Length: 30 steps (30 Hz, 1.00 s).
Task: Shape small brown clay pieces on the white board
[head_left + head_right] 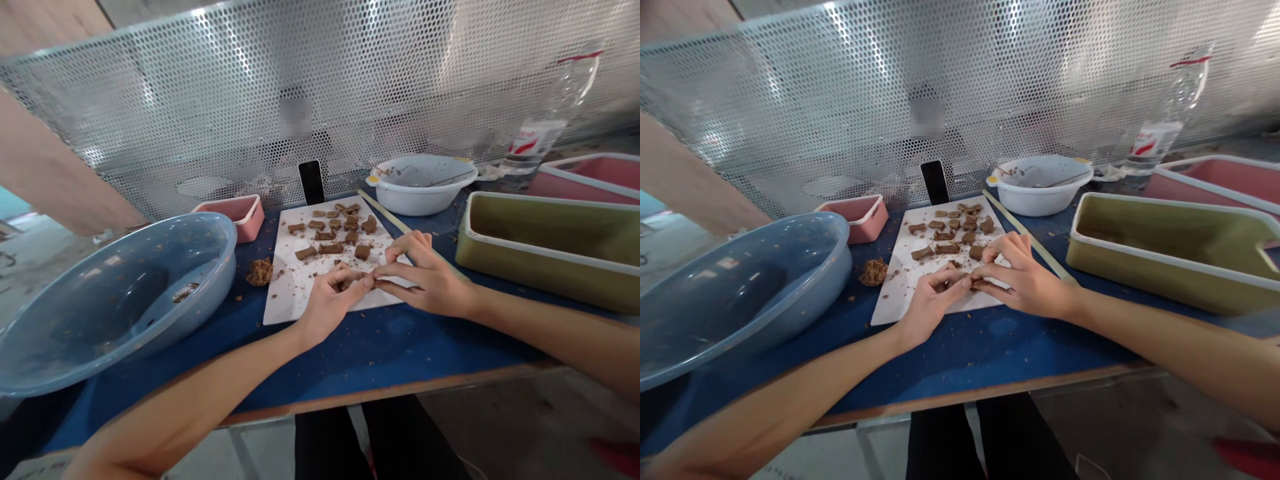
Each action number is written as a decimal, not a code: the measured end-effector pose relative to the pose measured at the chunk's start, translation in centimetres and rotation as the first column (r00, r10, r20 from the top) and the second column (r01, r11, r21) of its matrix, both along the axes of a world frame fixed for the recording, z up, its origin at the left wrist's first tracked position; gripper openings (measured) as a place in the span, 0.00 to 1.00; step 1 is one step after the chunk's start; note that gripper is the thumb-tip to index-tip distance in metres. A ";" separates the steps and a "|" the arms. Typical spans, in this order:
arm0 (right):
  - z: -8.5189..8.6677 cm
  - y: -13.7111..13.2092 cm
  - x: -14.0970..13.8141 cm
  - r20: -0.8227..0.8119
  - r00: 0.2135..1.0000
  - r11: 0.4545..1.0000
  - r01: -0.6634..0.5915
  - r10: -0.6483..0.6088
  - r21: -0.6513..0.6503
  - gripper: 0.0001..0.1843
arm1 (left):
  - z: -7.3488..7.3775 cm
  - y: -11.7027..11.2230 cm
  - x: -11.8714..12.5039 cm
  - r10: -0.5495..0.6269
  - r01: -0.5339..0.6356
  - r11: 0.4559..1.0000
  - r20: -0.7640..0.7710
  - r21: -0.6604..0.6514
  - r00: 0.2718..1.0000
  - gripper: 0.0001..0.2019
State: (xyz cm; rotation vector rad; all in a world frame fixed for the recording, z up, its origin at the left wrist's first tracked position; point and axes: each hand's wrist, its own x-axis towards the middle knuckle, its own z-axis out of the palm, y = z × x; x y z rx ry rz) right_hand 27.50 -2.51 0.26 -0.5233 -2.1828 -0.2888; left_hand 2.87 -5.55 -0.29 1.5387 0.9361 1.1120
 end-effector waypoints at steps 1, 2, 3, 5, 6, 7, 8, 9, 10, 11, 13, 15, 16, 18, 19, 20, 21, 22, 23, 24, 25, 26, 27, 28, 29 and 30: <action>0.0 0.0 0.0 0.006 1.000 1.000 0.004 -0.004 0.012 0.05 | -0.1 0.1 0.0 0.003 -0.003 1.000 -0.001 -0.003 1.000 0.25; 0.1 -0.1 0.0 0.013 1.000 1.000 0.008 -0.008 0.023 0.04 | -0.1 0.1 -0.1 0.004 -0.004 1.000 -0.003 -0.005 1.000 0.24; 0.1 -0.1 -0.1 0.018 1.000 0.999 0.011 -0.012 0.032 0.04 | -0.2 0.2 -0.1 0.005 -0.005 1.000 -0.002 -0.004 1.000 0.24; 0.1 -0.1 -0.1 0.030 0.999 0.999 0.018 -0.019 0.041 0.04 | -0.4 0.3 -0.1 0.002 -0.002 1.000 -0.001 -0.004 1.000 0.24; 0.0 -0.2 -0.1 0.034 0.999 0.999 0.022 -0.024 0.040 0.04 | -0.5 0.4 -0.2 -0.002 0.002 1.000 -0.003 -0.003 1.000 0.24; 0.0 -0.2 0.0 0.036 0.999 0.999 0.026 -0.027 0.038 0.04 | -0.5 0.4 -0.2 -0.004 0.004 1.000 -0.004 -0.003 1.000 0.24; 0.0 -0.2 0.0 0.036 0.999 0.999 0.028 -0.030 0.036 0.04 | -0.5 0.4 -0.2 -0.007 0.007 1.000 -0.006 -0.003 1.000 0.24; 0.0 -0.2 0.0 0.037 0.999 0.999 0.031 -0.032 0.032 0.05 | -0.5 0.4 -0.2 -0.010 0.010 1.000 -0.006 -0.003 1.000 0.24; -0.1 -0.1 0.0 0.037 0.999 0.999 0.032 -0.033 0.030 0.05 | -0.5 0.4 -0.1 -0.013 0.013 1.000 -0.006 -0.004 1.000 0.24; -0.1 -0.1 0.0 0.037 0.999 0.999 0.032 -0.033 0.029 0.05 | -0.4 0.4 -0.1 -0.013 0.013 1.000 -0.004 -0.007 1.000 0.24; -0.2 -0.1 0.0 0.040 0.999 0.999 0.031 -0.032 0.029 0.05 | -0.3 0.4 0.0 -0.014 0.014 1.000 0.004 -0.019 1.000 0.25; -0.3 0.0 0.0 0.037 0.999 0.999 0.026 -0.027 0.031 0.05 | -0.2 0.3 0.0 -0.016 0.017 0.999 0.020 -0.037 1.000 0.25; -0.3 0.1 0.0 0.034 0.999 0.999 0.023 -0.024 0.031 0.05 | -0.1 0.3 0.1 -0.019 0.020 0.999 0.029 -0.046 0.999 0.25; -0.5 0.1 0.0 0.026 0.999 0.999 0.020 -0.021 0.031 0.05 | -0.1 0.3 0.2 -0.022 0.025 0.998 0.038 -0.060 0.999 0.26; -0.5 0.2 0.0 0.023 1.000 0.999 0.020 -0.021 0.033 0.05 | 0.0 0.3 0.2 -0.022 0.024 0.998 0.041 -0.063 0.999 0.26; -0.6 0.2 -0.1 0.020 1.000 0.999 0.022 -0.022 0.036 0.05 | 0.0 0.3 0.2 -0.020 0.023 0.998 0.042 -0.065 0.999 0.26; -0.6 0.2 -0.1 0.018 1.000 0.999 0.023 -0.024 0.039 0.05 | 0.0 0.3 0.2 -0.017 0.020 0.998 0.045 -0.066 0.999 0.26; -0.7 0.2 -0.1 0.013 1.000 0.999 0.024 -0.025 0.042 0.05 | 0.0 0.3 0.2 -0.015 0.019 0.997 0.050 -0.069 0.999 0.26; -0.7 0.2 -0.1 0.007 1.000 0.999 0.024 -0.025 0.042 0.05 | 0.0 0.3 0.2 -0.015 0.019 0.997 0.054 -0.074 0.998 0.26; -0.7 0.2 -0.1 0.002 1.000 0.999 0.022 -0.023 0.040 0.05 | -0.1 0.3 0.2 -0.015 0.020 0.997 0.057 -0.079 0.998 0.26; -0.8 0.3 -0.1 -0.001 1.000 0.999 0.019 -0.019 0.038 0.05 | -0.1 0.2 0.2 -0.015 0.019 0.997 0.055 -0.080 0.998 0.26; -0.8 0.3 -0.2 -0.004 1.000 0.999 0.013 -0.013 0.038 0.05 | -0.1 0.2 0.2 -0.014 0.018 0.997 0.051 -0.079 0.999 0.26; -0.7 0.4 -0.2 -0.012 1.000 0.999 0.005 -0.004 0.037 0.06 | 0.0 0.2 0.2 -0.014 0.018 0.997 0.051 -0.079 0.999 0.26; -0.6 0.5 -0.1 -0.028 1.000 0.999 -0.002 0.003 0.034 0.06 | 0.0 0.2 0.2 -0.011 0.016 0.996 0.058 -0.084 0.998 0.25; -0.5 0.5 -0.1 -0.052 0.999 1.000 -0.004 0.006 0.027 0.07 | 0.0 0.2 0.2 -0.004 0.011 0.995 0.069 -0.095 0.998 0.25; -0.4 0.6 0.0 -0.082 0.997 1.000 -0.002 0.004 0.020 0.08 | 0.0 0.3 0.2 0.007 0.003 0.994 0.085 -0.109 0.996 0.24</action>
